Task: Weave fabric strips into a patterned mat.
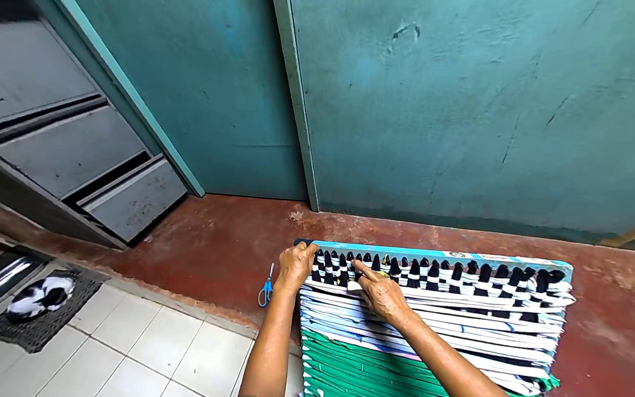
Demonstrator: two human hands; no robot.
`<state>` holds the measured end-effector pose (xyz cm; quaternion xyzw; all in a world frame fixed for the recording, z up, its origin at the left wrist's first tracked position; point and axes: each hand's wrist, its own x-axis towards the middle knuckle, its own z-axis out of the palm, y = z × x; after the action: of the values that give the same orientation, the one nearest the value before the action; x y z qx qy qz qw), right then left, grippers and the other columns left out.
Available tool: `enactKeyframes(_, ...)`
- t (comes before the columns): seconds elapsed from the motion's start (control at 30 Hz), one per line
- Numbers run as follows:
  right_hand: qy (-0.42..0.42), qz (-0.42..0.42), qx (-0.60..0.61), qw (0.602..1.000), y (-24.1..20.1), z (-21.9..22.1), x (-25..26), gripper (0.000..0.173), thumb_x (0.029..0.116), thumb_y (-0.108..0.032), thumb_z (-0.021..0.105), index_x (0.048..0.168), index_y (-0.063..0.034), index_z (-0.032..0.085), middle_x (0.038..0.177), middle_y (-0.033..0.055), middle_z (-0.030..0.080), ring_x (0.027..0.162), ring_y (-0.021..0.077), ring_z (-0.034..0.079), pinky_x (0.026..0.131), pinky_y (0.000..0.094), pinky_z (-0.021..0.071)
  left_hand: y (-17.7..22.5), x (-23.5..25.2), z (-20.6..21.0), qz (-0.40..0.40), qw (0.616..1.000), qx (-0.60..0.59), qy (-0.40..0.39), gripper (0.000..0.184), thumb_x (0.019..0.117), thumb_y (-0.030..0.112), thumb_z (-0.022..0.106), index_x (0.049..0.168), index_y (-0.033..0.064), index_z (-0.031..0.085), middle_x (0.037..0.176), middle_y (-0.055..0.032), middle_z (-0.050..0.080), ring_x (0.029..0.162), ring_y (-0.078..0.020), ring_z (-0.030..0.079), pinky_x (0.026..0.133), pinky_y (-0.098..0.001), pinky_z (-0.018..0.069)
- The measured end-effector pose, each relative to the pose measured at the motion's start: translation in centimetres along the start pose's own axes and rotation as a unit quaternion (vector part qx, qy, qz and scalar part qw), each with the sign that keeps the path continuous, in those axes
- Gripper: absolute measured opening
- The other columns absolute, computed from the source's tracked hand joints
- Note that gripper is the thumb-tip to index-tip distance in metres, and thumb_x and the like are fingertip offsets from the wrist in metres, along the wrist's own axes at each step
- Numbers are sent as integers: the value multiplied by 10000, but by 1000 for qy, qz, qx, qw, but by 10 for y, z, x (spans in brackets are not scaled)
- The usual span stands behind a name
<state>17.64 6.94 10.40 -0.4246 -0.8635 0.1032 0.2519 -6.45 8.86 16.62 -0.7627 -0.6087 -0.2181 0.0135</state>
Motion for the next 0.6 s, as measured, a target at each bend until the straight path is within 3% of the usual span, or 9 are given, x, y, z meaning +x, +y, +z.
enactKeyframes(0.1, -1, 0, 1, 1000, 1, 2, -1, 126, 935, -26, 644, 913, 64, 731, 1495, 153, 566, 1055, 384, 730, 814, 517, 595, -6, 6, -4, 51, 999, -6, -14, 209, 945, 65, 598, 1047, 33, 778, 953, -242, 693, 831, -430, 703, 694, -587, 546)
enactKeyframes(0.23, 3, 1, 7, 1000, 1, 1, 0, 134, 940, -24, 637, 912, 65, 733, 1489, 153, 573, 1085, 380, 721, 844, 517, 591, -9, 19, -17, -17, 988, -98, -119, 247, 941, 130, 577, 1071, 28, 761, 1056, -200, 682, 1019, -369, 662, 874, -568, 500)
enactKeyframes(0.33, 5, 4, 9, 1000, 1, 2, 0, 133, 940, -31, 644, 903, 62, 731, 1488, 148, 575, 1079, 377, 724, 840, 517, 592, -13, 31, -12, -44, 979, -153, -127, 193, 884, 115, 621, 946, -30, 732, 955, -190, 658, 965, -323, 629, 874, -505, 479)
enactKeyframes(0.43, 16, -3, 13, 1000, 2, 2, 0, 119, 924, -22, 659, 887, 66, 729, 1476, 158, 584, 1067, 382, 728, 824, 526, 595, -9, 42, -15, -85, 973, -164, -135, 172, 900, 101, 638, 866, -56, 698, 901, -193, 659, 928, -303, 621, 866, -479, 464)
enactKeyframes(0.6, 19, -5, 9, 1000, 2, 3, 1, 102, 911, 1, 656, 882, 68, 728, 1473, 160, 585, 1064, 383, 729, 815, 522, 598, -7, 58, -21, -140, 964, -152, -170, 115, 888, 69, 664, 832, -31, 677, 876, -160, 649, 898, -282, 606, 838, -483, 458)
